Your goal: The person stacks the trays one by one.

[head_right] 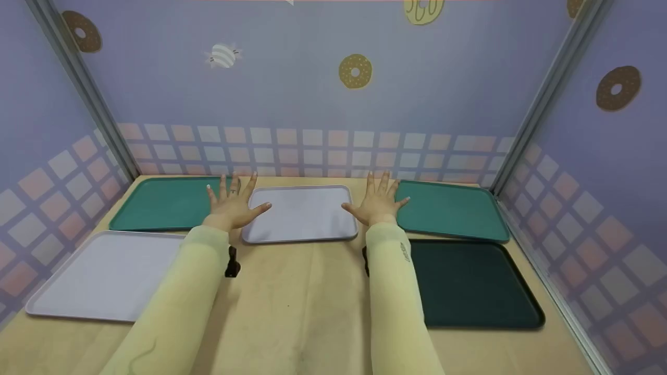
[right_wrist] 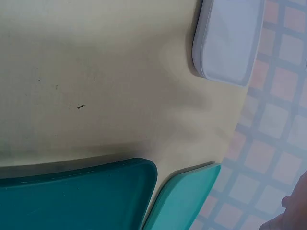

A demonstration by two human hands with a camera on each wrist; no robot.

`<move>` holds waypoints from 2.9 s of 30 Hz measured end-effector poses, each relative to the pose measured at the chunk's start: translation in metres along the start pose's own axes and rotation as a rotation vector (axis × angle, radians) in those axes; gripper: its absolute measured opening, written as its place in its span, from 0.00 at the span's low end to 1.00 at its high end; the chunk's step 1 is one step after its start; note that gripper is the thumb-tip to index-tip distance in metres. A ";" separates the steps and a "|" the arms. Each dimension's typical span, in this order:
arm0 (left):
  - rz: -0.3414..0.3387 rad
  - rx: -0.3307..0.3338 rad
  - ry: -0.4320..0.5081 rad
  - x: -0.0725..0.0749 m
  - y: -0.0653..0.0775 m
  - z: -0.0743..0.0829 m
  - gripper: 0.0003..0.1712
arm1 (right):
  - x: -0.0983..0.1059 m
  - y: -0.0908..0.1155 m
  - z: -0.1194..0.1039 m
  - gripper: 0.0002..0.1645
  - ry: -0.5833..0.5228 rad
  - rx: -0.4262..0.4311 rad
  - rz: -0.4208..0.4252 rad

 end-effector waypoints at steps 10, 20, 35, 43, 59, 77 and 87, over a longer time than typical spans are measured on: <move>-0.024 0.025 0.046 -0.008 -0.004 -0.004 0.55 | -0.004 -0.003 0.004 0.70 -0.061 -0.005 -0.023; -0.041 0.096 0.232 -0.017 0.005 -0.006 0.56 | -0.019 -0.003 0.007 0.62 -0.292 -0.060 0.011; -0.063 0.239 0.638 -0.037 0.001 -0.007 0.49 | -0.056 0.002 0.018 0.51 -1.032 -0.270 -0.099; -0.067 0.247 0.716 -0.038 0.002 -0.007 0.43 | -0.063 0.004 0.010 0.52 -1.218 -0.289 -0.228; -0.243 0.295 0.959 -0.043 0.013 -0.013 0.39 | -0.063 0.008 0.024 0.43 -1.055 -0.353 -0.227; -0.366 0.176 0.891 -0.052 0.026 -0.017 0.35 | -0.053 0.032 0.039 0.31 -0.757 -0.342 -0.222; -0.363 0.209 0.831 -0.051 0.051 -0.017 0.41 | -0.059 0.063 0.035 0.35 -0.570 -0.248 -0.165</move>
Point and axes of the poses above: each hand's wrist, its own y-axis away from the middle knuckle, its own x-axis out of the back of the hand, z = x × y, the point moved 1 cm from there along -y, towards the middle knuckle, and after that the axes turned 12 degrees about -y, right-handed, at the moved point
